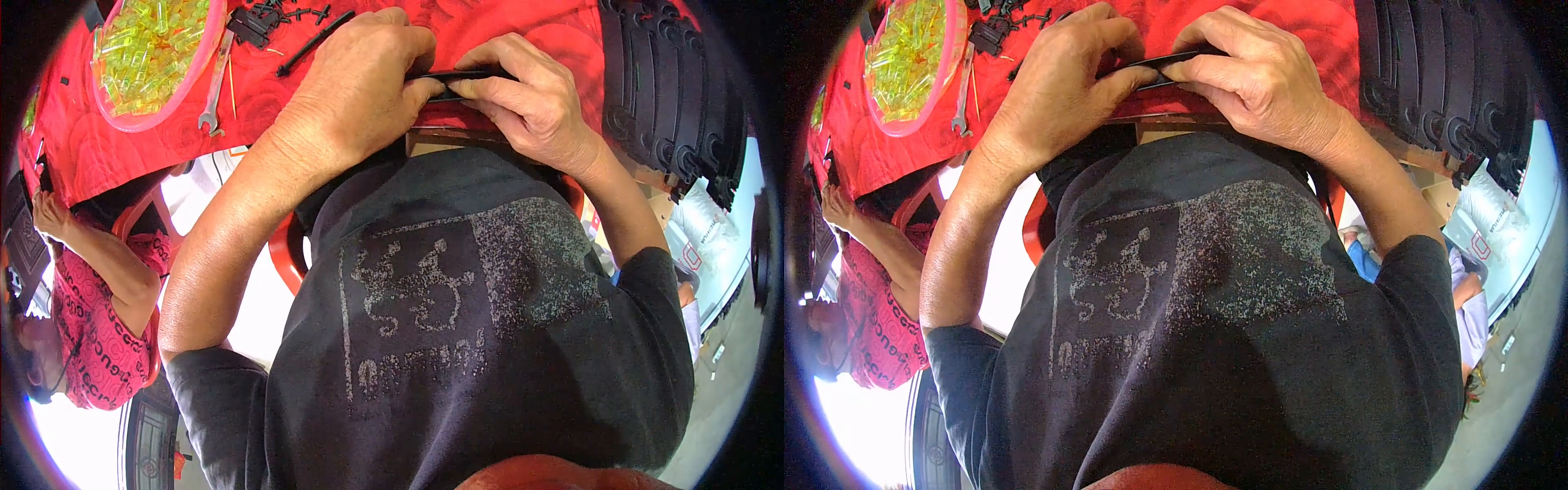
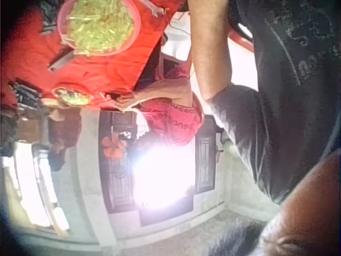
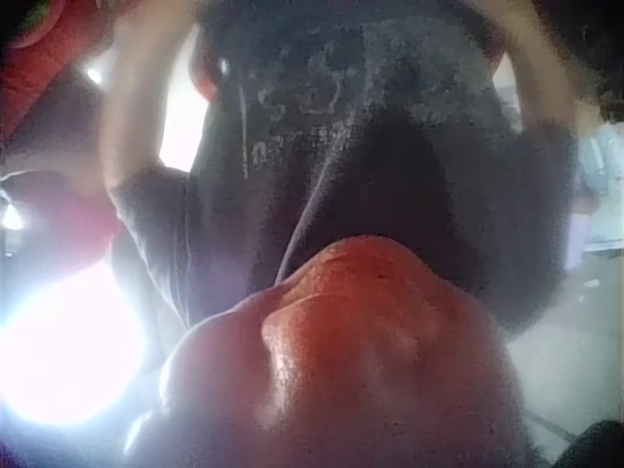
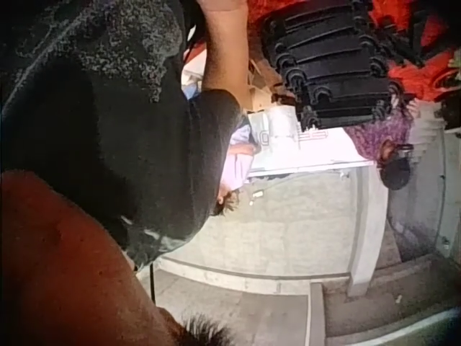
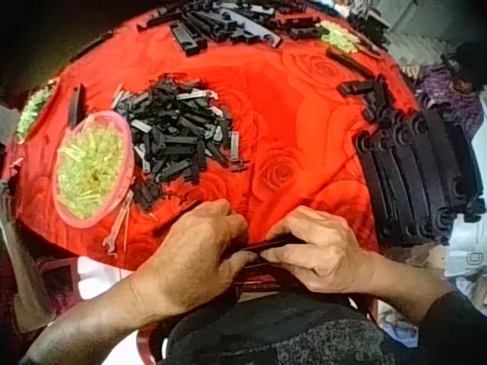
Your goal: The person assembles plastic toy gun parts by hand, joining magazines and receivers into toy gun shells.
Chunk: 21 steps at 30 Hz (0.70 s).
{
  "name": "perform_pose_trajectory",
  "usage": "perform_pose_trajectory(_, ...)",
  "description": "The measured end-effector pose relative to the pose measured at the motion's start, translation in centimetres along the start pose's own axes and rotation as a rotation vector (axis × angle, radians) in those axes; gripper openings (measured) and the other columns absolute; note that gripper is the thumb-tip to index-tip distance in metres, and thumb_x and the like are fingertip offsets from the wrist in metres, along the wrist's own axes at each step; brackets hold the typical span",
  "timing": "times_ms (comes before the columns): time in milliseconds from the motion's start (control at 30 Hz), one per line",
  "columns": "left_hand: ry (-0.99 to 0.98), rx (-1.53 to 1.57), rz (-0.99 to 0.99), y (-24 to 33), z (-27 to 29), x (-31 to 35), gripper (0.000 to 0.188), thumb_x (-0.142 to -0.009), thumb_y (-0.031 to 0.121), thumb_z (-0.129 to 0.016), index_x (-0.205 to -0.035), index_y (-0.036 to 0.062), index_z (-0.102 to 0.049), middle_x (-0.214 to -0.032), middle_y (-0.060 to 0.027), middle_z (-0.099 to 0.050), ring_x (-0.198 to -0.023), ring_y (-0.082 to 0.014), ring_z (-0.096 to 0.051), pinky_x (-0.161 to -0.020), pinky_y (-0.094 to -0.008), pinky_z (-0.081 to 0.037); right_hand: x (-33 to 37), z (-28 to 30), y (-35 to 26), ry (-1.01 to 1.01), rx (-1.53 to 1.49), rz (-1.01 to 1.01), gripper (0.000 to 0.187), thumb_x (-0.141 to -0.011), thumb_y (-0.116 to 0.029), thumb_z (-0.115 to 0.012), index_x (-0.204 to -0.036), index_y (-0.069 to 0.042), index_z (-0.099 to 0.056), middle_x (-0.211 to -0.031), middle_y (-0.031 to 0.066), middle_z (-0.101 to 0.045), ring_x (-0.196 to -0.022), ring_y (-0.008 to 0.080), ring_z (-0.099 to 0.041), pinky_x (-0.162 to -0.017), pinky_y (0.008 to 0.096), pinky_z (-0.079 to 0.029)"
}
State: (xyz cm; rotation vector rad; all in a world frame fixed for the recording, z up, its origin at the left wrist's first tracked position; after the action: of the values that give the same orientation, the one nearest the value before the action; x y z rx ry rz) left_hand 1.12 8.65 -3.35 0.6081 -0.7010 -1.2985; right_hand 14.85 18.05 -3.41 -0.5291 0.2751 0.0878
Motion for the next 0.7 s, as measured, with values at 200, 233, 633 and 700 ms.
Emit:
perform_pose_trajectory(200, -0.049, 0.006, -0.104, 0.0, 0.0, -0.4, 0.018, -0.081, 0.006, -0.075, -0.087, -0.0040, -0.061, -0.088, -0.0244, -0.060, -0.093, -0.0450, -0.059, -0.082, -0.0505, -0.048, 0.1, 0.0, 0.1, -0.015, 0.003, -0.004, 0.024, -0.075, -0.001, -0.079, -0.099, -0.003, -0.076, -0.100, 0.0115, -0.069, -0.089, 0.0286, -0.068, -0.073, 0.0361, -0.055)
perform_pose_trajectory(233, -0.049, 0.009, -0.104, -0.1, -0.1, -0.4, 0.018, -0.081, 0.006, -0.075, -0.087, -0.0040, -0.061, -0.088, -0.0244, -0.060, -0.093, -0.0450, -0.059, -0.082, -0.0505, -0.048, 0.2, -0.1, 0.1, -0.018, 0.003, -0.005, 0.024, -0.075, -0.001, -0.079, -0.099, -0.003, -0.076, -0.100, 0.0115, -0.069, -0.089, 0.0286, -0.068, -0.073, 0.0361, -0.055)
perform_pose_trajectory(633, 0.113, 0.047, -0.219, -1.1, -1.5, 0.1, 0.013, -0.076, 0.000, -0.070, -0.084, -0.0051, -0.061, -0.085, -0.0247, -0.061, -0.092, -0.0462, -0.061, -0.080, -0.0511, -0.050, 0.1, -0.1, 0.2, -0.031, 0.021, 0.048, 0.027, -0.075, -0.002, -0.079, -0.102, -0.003, -0.075, -0.100, 0.0131, -0.070, -0.088, 0.0291, -0.069, -0.073, 0.0363, -0.055)
perform_pose_trajectory(700, 0.231, -0.147, -0.213, -1.6, -2.3, 0.0, 0.011, -0.081, 0.007, -0.076, -0.083, -0.0007, -0.068, -0.090, -0.0207, -0.066, -0.088, -0.0390, -0.068, -0.077, -0.0446, -0.055, -0.1, -0.1, 0.2, -0.048, 0.024, 0.073, 0.029, -0.075, -0.002, -0.079, -0.103, -0.003, -0.075, -0.101, 0.0133, -0.070, -0.089, 0.0291, -0.069, -0.073, 0.0362, -0.056)
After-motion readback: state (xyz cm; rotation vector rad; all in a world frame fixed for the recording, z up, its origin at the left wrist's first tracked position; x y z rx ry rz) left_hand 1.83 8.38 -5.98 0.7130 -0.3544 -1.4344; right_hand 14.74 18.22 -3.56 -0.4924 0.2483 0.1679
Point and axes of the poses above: each hand's wrist, its own x-axis away from the middle knuckle, its own z-axis out of the back of the hand, y = z × x, the point moved 5 cm from there along -x, towards the middle knuckle
